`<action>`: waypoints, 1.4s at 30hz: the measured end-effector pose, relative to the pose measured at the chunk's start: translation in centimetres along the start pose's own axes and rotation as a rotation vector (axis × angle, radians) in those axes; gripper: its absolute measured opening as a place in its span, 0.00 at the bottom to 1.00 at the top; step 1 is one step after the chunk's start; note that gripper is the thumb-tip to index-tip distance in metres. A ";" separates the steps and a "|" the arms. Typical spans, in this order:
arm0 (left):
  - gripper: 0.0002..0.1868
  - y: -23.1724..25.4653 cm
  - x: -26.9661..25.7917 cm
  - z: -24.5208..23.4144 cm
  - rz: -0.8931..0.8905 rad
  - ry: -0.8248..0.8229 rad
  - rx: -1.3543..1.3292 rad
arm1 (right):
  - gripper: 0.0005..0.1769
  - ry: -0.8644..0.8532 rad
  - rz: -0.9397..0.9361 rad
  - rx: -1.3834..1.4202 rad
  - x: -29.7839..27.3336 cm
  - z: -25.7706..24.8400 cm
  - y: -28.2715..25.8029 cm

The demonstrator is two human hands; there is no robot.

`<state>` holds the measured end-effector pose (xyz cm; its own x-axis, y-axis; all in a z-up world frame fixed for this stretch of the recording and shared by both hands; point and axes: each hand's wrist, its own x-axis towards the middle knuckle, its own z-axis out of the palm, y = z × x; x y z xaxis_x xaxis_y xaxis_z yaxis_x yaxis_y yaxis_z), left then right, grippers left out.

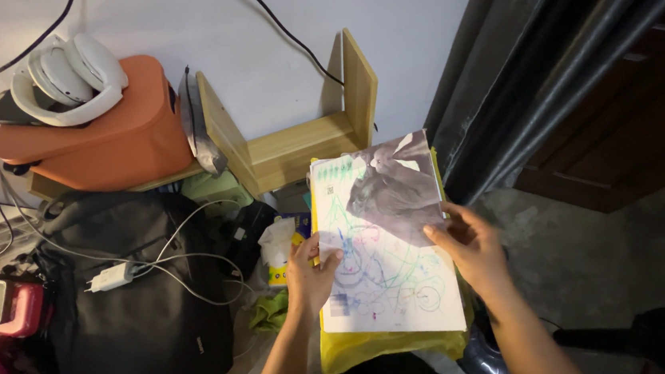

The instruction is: The person sorts through a pile of papers, notebooks, and folders on a cluttered desk. They pick up items one by one, flip through pages, and place them into a wooden document holder or stack them neatly.

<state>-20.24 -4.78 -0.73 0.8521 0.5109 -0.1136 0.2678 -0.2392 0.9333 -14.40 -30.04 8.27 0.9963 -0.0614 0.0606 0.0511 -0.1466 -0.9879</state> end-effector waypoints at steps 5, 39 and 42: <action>0.37 0.3 0.0 -0.4 0.013 -0.014 -0.022 | 0.32 -0.200 0.139 -0.036 -0.3 -0.6 -1.6; 0.18 4.3 12.6 -6.5 0.554 0.147 -0.147 | 0.21 -0.244 -0.366 -0.033 5.6 6.9 -9.2; 0.24 4.0 13.1 -7.7 0.570 0.199 -0.076 | 0.27 -0.157 -0.320 -0.148 6.3 10.3 -8.3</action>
<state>-11.44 7.31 4.16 0.7497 0.4661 0.4698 -0.2450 -0.4640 0.8513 -7.88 -19.02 15.40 0.9307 0.1609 0.3285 0.3619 -0.2750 -0.8907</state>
